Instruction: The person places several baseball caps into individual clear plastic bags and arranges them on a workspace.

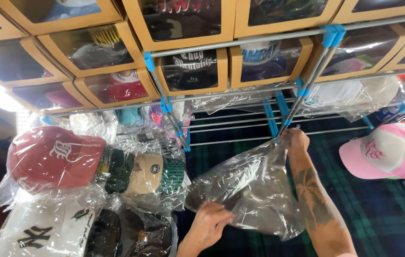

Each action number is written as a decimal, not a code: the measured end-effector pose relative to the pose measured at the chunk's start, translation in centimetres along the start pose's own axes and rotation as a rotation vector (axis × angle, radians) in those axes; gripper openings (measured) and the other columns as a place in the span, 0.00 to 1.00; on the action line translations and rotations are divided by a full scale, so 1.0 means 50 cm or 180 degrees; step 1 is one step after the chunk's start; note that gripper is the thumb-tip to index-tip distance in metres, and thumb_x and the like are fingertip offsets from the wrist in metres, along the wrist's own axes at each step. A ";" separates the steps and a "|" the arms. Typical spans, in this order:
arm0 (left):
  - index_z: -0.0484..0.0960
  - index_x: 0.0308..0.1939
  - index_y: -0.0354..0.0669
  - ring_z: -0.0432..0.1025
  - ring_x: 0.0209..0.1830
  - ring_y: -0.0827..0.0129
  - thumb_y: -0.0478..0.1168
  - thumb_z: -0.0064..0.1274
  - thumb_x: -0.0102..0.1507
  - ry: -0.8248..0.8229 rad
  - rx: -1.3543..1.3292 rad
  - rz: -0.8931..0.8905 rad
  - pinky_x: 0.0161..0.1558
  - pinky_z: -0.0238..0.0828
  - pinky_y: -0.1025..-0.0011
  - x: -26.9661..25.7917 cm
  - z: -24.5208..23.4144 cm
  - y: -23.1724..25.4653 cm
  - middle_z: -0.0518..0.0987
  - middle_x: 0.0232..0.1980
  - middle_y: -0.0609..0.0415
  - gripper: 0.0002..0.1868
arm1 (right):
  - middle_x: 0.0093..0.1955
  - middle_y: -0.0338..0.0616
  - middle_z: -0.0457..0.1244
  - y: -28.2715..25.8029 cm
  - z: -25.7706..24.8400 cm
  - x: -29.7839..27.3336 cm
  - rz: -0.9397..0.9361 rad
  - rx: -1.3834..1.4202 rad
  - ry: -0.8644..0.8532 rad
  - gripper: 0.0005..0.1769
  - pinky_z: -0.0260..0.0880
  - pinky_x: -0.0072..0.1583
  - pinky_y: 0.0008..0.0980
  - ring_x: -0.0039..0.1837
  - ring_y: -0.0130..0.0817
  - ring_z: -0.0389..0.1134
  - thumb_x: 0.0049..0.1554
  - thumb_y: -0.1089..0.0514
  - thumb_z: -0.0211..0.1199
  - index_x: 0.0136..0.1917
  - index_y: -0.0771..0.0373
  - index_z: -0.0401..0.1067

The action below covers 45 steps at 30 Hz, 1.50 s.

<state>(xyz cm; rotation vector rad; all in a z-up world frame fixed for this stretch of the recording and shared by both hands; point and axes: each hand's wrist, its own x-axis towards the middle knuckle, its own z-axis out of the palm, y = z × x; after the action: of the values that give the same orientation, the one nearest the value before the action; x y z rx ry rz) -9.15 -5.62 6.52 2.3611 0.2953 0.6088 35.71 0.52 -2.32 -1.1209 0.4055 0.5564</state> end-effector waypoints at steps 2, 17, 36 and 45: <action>0.84 0.35 0.46 0.67 0.26 0.65 0.29 0.53 0.65 -0.0209 -0.0193 -0.0227 0.49 0.64 0.61 -0.041 -0.010 0.003 0.73 0.28 0.57 0.09 | 0.37 0.35 0.71 0.031 -0.032 0.173 0.0164 -0.2391 0.0259 0.16 0.68 0.44 0.26 0.41 0.29 0.70 0.59 0.65 0.53 0.37 0.57 0.81; 0.85 0.56 0.49 0.79 0.34 0.68 0.39 0.55 0.64 0.1678 0.1846 -0.0927 0.29 0.79 0.71 -0.136 0.209 -0.170 0.82 0.46 0.60 0.16 | 0.53 0.51 0.70 0.012 -0.108 -0.039 -0.0027 -0.1654 -0.0945 0.25 0.65 0.42 0.27 0.51 0.37 0.73 0.65 0.39 0.55 0.64 0.58 0.72; 0.40 0.82 0.62 0.32 0.85 0.50 0.61 0.36 0.69 -0.1987 -0.0229 -0.1322 0.75 0.32 0.38 -0.057 0.244 -0.083 0.39 0.86 0.50 0.40 | 0.45 0.59 0.71 0.284 -0.398 -0.143 -0.1077 -0.4584 -0.0866 0.22 0.64 0.43 0.54 0.44 0.62 0.69 0.60 0.57 0.48 0.67 0.55 0.66; 0.41 0.83 0.60 0.30 0.83 0.41 0.66 0.39 0.72 -0.1489 0.1570 -0.2354 0.74 0.35 0.39 -0.103 0.278 -0.143 0.33 0.84 0.40 0.42 | 0.74 0.53 0.55 0.334 -0.446 -0.156 -0.3090 -0.5591 -0.1132 0.31 0.67 0.63 0.63 0.73 0.60 0.56 0.62 0.40 0.54 0.75 0.48 0.60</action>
<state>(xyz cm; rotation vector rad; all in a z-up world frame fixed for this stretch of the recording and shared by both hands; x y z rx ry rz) -7.02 -9.83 -9.24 2.4898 1.1250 -0.4056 18.75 -16.30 -18.69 -2.5404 -1.1961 0.0861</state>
